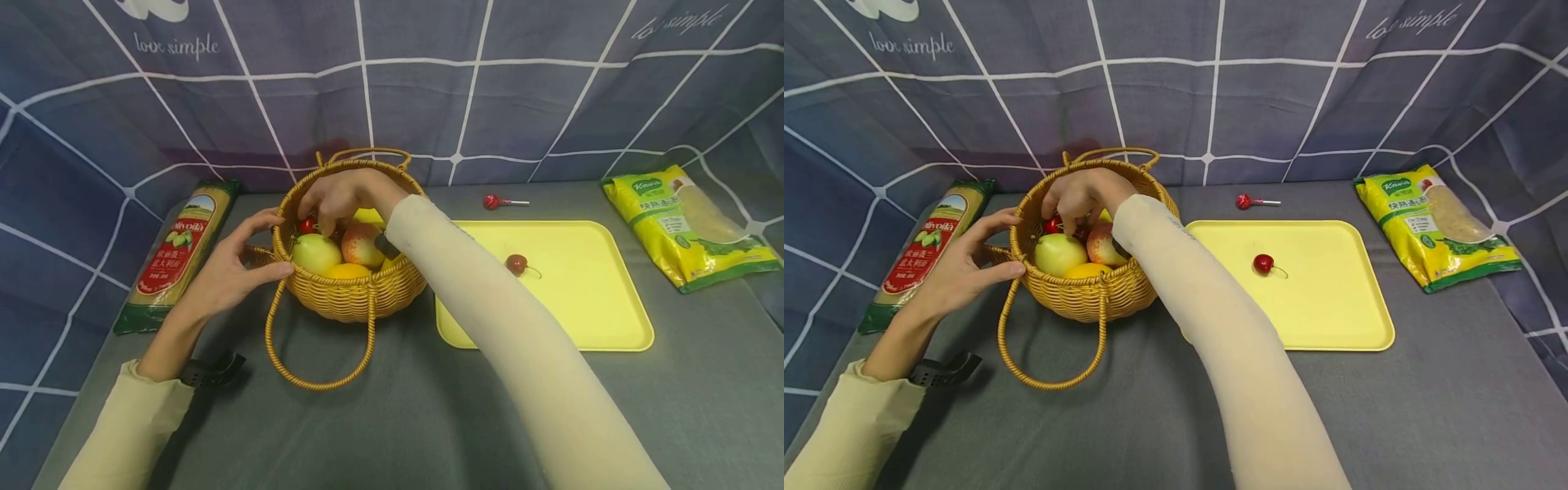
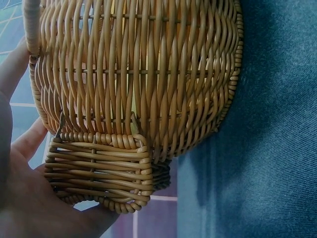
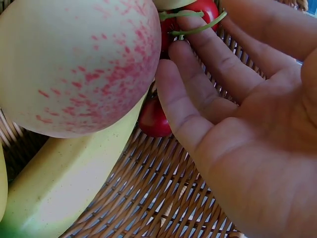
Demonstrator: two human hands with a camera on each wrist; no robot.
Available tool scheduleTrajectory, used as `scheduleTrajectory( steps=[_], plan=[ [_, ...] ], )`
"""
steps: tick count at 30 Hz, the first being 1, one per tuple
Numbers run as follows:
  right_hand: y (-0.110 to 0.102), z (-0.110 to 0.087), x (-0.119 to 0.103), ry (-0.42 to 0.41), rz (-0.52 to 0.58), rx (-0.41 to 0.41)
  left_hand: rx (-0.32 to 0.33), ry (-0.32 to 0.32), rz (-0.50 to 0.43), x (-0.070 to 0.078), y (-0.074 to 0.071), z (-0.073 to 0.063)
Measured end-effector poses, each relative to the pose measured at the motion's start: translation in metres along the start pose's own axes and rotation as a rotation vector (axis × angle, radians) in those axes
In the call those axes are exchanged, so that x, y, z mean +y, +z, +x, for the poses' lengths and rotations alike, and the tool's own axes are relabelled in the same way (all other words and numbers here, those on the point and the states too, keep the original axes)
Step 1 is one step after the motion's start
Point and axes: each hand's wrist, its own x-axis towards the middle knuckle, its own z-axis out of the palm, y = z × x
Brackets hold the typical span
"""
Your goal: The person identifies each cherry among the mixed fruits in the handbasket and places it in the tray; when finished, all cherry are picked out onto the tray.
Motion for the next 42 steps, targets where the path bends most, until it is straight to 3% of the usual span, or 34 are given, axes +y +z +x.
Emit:
scheduleTrajectory(
  steps=[10, 19, 22, 29, 35, 42],
  plan=[
    [0.0011, 0.0015, 0.0051, -0.023, -0.056, 0.096, 0.001, -0.027, 0.016, 0.0013, -0.0006, 0.0002],
    [0.0010, 0.0029, 0.0061, -0.075, -0.246, 0.207, -0.002, -0.044, 0.003, 0.0012, -0.0009, -0.0003],
    [0.0004, 0.0025, 0.0062, -0.056, -0.251, 0.237, -0.001, -0.045, 0.001, 0.0013, -0.0008, -0.0002],
    [-0.0001, 0.0014, 0.0043, 0.054, -0.333, 0.114, -0.005, -0.047, -0.001, 0.0022, -0.0008, -0.0002],
    [-0.0001, 0.0018, 0.0037, 0.112, -0.378, 0.072, -0.005, -0.054, 0.004, 0.0028, -0.0010, -0.0005],
    [0.0008, 0.0020, 0.0026, 0.093, -0.388, 0.029, -0.005, -0.048, 0.015, 0.0018, -0.0010, -0.0016]
  ],
)
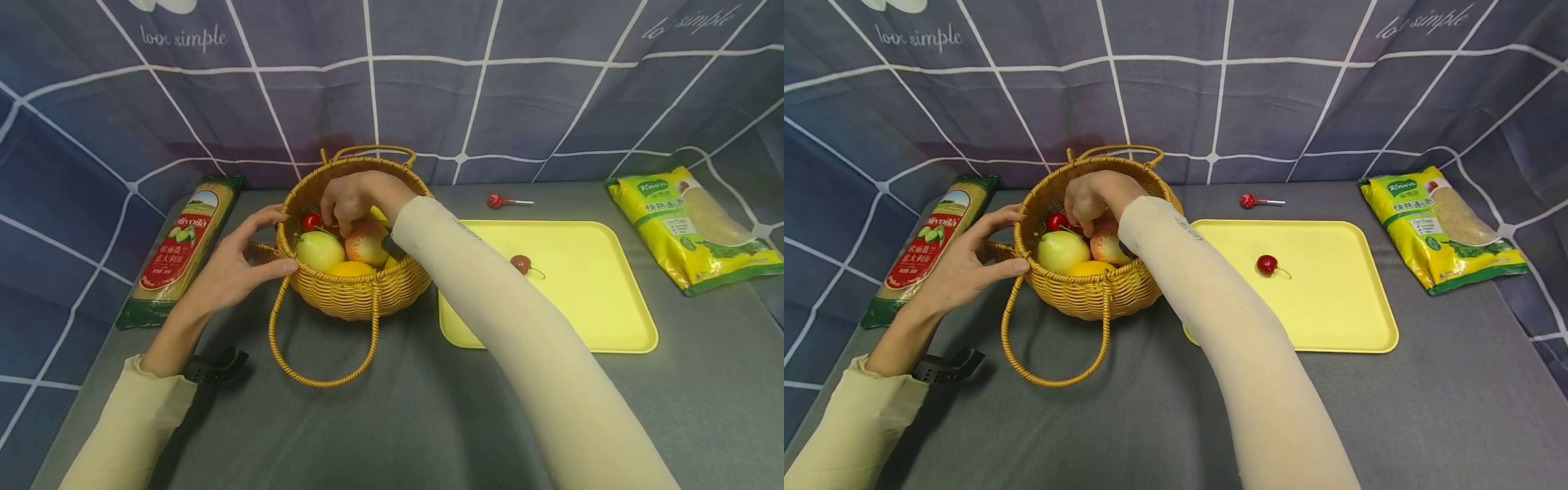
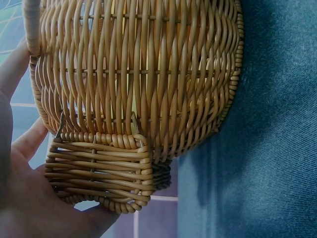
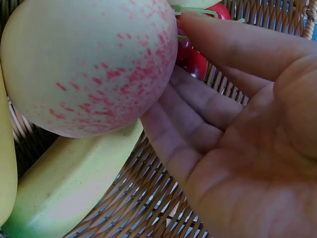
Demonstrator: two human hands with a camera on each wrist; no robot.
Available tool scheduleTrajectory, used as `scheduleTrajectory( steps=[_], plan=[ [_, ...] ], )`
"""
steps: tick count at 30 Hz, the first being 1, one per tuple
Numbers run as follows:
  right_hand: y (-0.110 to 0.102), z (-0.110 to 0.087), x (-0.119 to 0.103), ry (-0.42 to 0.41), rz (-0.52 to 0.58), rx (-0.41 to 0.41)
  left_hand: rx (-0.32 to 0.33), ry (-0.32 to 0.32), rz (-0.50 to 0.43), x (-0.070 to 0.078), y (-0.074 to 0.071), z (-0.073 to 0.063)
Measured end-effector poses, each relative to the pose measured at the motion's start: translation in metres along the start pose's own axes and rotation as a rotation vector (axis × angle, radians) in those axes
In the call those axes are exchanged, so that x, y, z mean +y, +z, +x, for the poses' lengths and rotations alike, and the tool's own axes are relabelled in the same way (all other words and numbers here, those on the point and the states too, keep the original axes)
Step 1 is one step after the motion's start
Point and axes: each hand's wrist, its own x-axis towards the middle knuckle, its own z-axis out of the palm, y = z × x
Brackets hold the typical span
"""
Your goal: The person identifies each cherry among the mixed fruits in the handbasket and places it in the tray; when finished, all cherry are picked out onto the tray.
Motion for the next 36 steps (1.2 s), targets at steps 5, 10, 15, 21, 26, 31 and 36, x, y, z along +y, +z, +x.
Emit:
scheduleTrajectory(
  steps=[5, 10, 15, 21, 26, 31, 36],
  plan=[
    [0.000, -0.001, 0.002, 0.000, 0.007, -0.038, 0.000, -0.001, 0.000, -0.001, 0.000, 0.000],
    [-0.001, -0.003, 0.005, 0.011, 0.060, -0.104, -0.002, 0.004, -0.001, -0.001, 0.001, 0.000],
    [-0.001, -0.002, 0.005, -0.017, 0.002, -0.143, -0.003, 0.000, 0.006, -0.001, 0.001, -0.001],
    [-0.002, -0.002, 0.006, -0.046, 0.038, -0.070, 0.001, -0.010, 0.010, -0.001, 0.001, 0.000],
    [-0.003, -0.012, 0.007, -0.048, 0.322, -0.024, 0.002, -0.010, 0.010, -0.001, 0.002, 0.000],
    [-0.009, -0.027, 0.006, -0.115, 0.511, 0.022, 0.002, -0.009, 0.005, -0.001, 0.001, -0.001],
    [-0.013, -0.045, 0.004, -0.252, 0.387, 0.114, 0.002, 0.002, 0.002, -0.001, 0.001, -0.001]
  ],
)
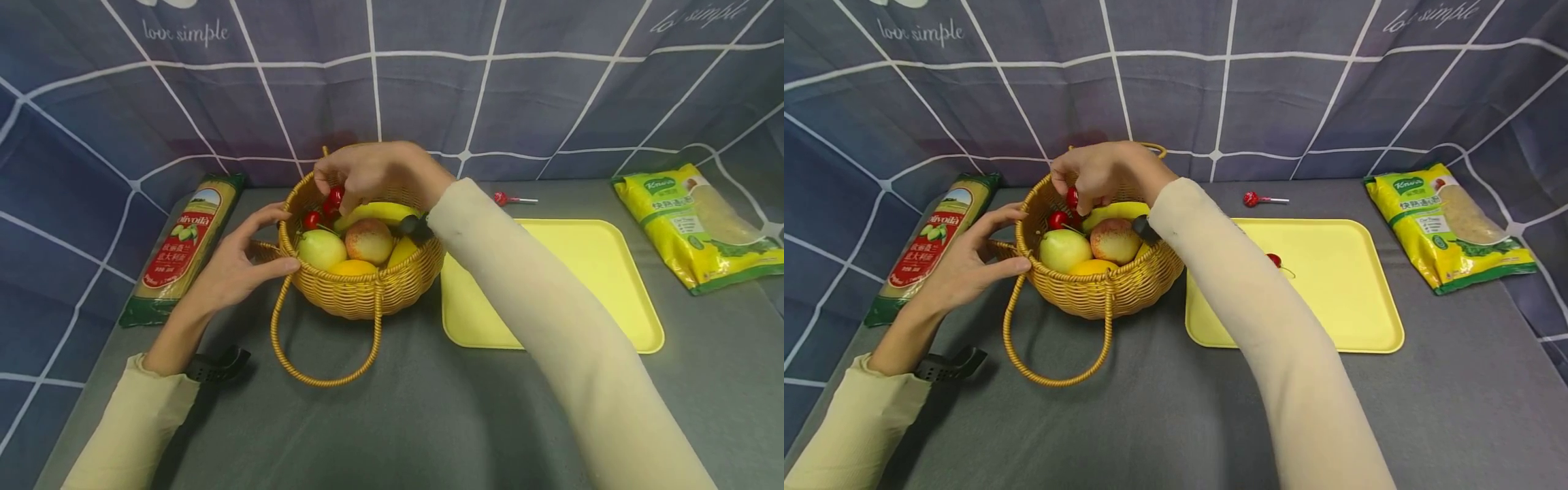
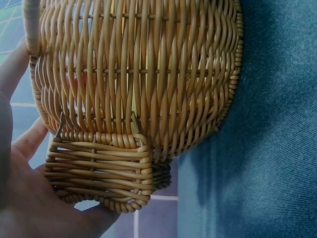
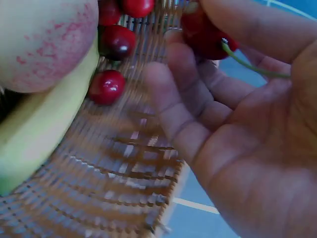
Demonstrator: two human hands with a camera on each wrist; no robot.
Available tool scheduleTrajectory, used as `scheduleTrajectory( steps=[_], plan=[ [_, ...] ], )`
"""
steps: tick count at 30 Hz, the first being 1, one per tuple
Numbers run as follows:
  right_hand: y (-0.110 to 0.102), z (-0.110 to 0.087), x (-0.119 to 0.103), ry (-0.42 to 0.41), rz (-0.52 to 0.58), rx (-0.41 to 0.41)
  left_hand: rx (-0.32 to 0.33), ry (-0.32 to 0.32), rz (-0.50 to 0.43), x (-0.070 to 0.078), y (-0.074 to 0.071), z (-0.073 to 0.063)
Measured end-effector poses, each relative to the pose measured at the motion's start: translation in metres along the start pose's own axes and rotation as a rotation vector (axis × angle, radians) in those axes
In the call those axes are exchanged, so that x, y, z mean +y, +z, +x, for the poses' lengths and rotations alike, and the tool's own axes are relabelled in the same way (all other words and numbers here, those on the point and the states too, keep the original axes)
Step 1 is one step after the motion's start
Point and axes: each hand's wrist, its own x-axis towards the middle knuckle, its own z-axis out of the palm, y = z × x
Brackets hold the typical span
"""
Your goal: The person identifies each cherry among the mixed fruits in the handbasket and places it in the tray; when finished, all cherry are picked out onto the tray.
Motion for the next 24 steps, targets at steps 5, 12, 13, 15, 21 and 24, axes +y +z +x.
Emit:
scheduleTrajectory(
  steps=[5, 12, 13, 15, 21, 24],
  plan=[
    [0.002, -0.027, -0.004, -0.137, -0.069, 0.084, 0.004, 0.016, -0.003, -0.001, 0.001, 0.001],
    [0.014, -0.080, 0.004, -0.179, -0.070, 0.248, 0.009, 0.016, -0.009, 0.000, 0.000, 0.001],
    [0.016, -0.089, 0.006, -0.181, -0.064, 0.268, 0.009, 0.020, -0.011, 0.000, 0.000, 0.001],
    [0.020, -0.106, 0.012, -0.187, -0.052, 0.301, 0.008, 0.026, -0.015, 0.000, 0.000, 0.001],
    [0.043, -0.162, 0.051, -0.118, -0.039, 0.380, 0.003, 0.024, -0.022, 0.000, 0.001, 0.001],
    [0.058, -0.190, 0.078, 0.001, -0.022, 0.410, 0.005, 0.020, -0.011, 0.000, 0.000, 0.000]
  ],
)
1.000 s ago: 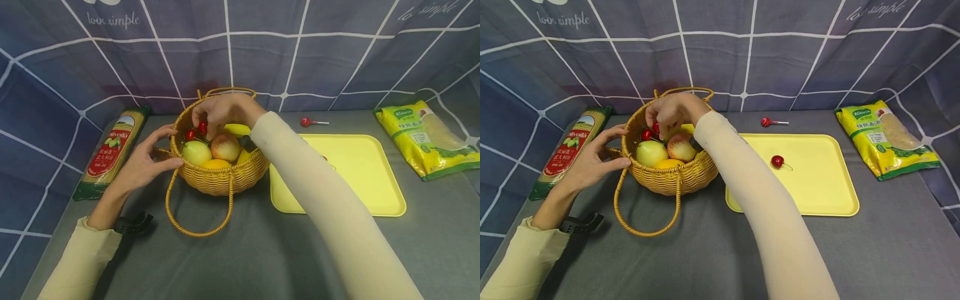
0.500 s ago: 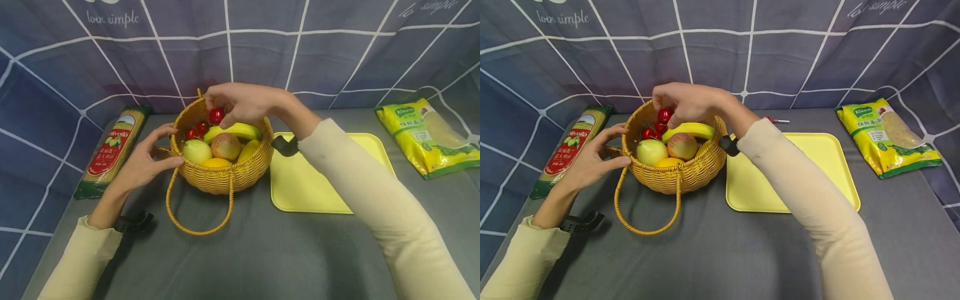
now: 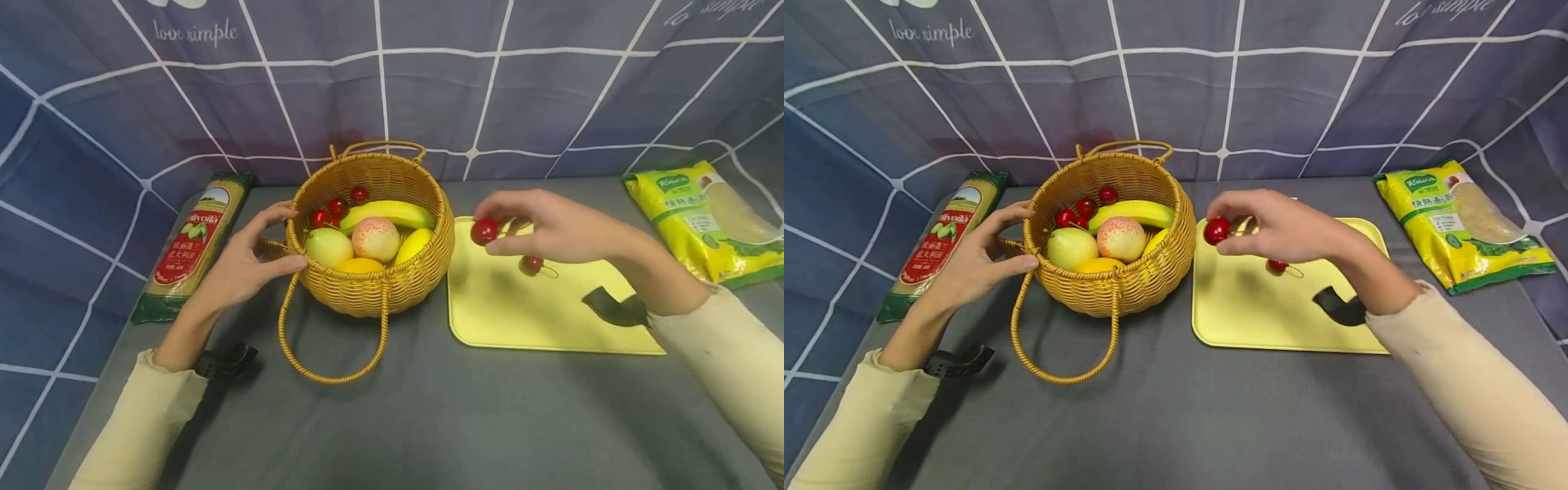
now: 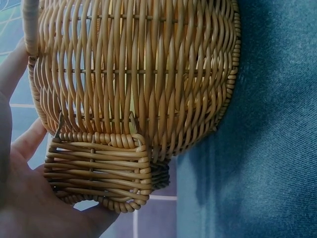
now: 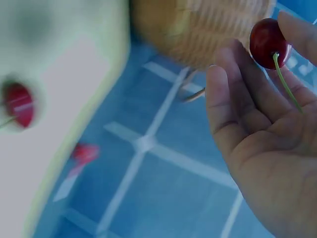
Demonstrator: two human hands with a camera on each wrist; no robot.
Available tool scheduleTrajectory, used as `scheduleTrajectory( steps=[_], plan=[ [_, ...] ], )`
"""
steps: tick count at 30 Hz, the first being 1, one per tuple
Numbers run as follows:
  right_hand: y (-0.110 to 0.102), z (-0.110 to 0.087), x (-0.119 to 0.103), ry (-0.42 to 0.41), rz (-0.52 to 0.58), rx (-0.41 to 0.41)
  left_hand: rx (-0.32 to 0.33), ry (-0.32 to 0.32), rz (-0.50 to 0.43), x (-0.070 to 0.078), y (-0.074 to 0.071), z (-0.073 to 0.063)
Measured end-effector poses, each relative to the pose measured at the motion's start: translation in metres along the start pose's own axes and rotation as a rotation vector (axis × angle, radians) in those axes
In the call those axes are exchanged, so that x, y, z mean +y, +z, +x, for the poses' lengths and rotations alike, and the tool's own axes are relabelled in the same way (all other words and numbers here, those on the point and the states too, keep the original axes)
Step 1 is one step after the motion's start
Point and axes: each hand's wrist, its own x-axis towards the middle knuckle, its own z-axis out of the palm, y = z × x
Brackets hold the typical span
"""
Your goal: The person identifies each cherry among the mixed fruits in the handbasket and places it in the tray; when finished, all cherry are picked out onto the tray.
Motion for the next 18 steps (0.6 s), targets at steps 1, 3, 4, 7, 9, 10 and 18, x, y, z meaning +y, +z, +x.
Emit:
scheduleTrajectory(
  steps=[1, 3, 4, 7, 9, 10, 18],
  plan=[
    [0.001, -0.010, 0.010, 0.038, -0.015, 0.018, 0.000, -0.001, 0.002, 0.000, 0.000, 0.000],
    [0.003, -0.030, 0.029, 0.088, -0.065, 0.067, -0.001, 0.000, 0.003, 0.000, 0.000, 0.000],
    [0.004, -0.040, 0.040, 0.100, -0.100, 0.098, -0.002, 0.001, 0.001, 0.000, 0.000, 0.000],
    [0.007, -0.066, 0.071, 0.118, -0.159, 0.188, -0.003, 0.001, -0.004, 0.001, 0.000, -0.001],
    [0.009, -0.080, 0.090, 0.124, -0.168, 0.224, -0.002, 0.001, -0.003, 0.001, 0.000, -0.001],
    [0.011, -0.086, 0.099, 0.127, -0.176, 0.237, -0.002, 0.002, -0.005, 0.001, 0.000, -0.001],
    [0.023, -0.116, 0.135, 0.230, -0.250, 0.275, -0.005, 0.020, -0.025, 0.000, 0.000, 0.000]
  ],
)
